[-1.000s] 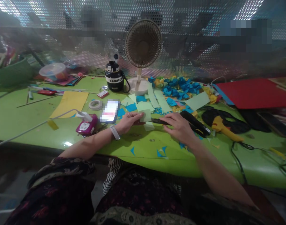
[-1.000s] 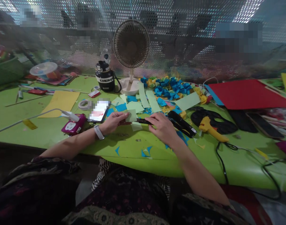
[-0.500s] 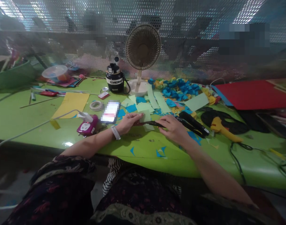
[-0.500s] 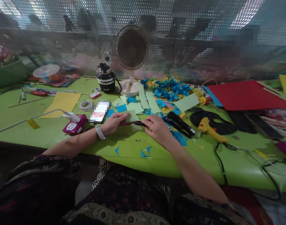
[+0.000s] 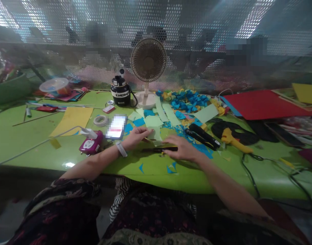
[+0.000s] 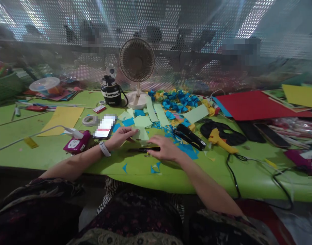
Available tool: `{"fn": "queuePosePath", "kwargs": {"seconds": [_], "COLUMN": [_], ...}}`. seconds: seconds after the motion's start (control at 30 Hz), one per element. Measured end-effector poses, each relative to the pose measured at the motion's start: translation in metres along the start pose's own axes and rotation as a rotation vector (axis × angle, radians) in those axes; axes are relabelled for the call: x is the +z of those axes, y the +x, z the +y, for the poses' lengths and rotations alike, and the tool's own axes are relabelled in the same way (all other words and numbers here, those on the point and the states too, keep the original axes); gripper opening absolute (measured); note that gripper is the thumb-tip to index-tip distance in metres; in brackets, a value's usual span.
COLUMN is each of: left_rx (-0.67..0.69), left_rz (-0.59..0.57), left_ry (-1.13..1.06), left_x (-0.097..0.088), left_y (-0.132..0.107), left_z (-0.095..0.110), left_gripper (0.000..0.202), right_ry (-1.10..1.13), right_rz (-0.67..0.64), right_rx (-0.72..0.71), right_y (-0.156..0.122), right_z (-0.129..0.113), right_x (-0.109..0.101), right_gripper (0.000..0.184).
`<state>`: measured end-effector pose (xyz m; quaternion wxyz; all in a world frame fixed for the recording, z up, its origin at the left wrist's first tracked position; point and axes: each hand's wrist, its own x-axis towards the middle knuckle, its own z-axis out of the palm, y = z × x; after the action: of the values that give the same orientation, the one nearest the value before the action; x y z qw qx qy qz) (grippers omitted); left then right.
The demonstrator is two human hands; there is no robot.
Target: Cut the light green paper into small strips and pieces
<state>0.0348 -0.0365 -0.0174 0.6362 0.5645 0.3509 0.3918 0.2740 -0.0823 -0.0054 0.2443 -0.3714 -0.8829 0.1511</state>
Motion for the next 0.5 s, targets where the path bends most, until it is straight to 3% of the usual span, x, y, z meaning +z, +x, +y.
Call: {"fn": "queuePosePath", "kwargs": {"seconds": [0.13,0.37,0.5], "left_rx": [0.036,0.088,0.077], "left_rz": [-0.161,-0.221,-0.240], "left_ry": [0.136,0.171,0.166], "left_x": [0.005,0.008,0.008], "left_y": [-0.004,-0.006,-0.006], "left_z": [-0.002,-0.005,-0.004], "left_gripper": [0.044,0.039,0.040], "right_ry": [0.209,0.519,0.547], "right_rz": [0.262,0.169,0.135], "right_rx": [0.268,0.395,0.422], "right_y": [0.006,0.017,0.021], "right_z": [-0.001,-0.012,-0.017], "right_x": [0.001,-0.001,-0.008], "right_gripper": [0.025,0.032,0.037]}}
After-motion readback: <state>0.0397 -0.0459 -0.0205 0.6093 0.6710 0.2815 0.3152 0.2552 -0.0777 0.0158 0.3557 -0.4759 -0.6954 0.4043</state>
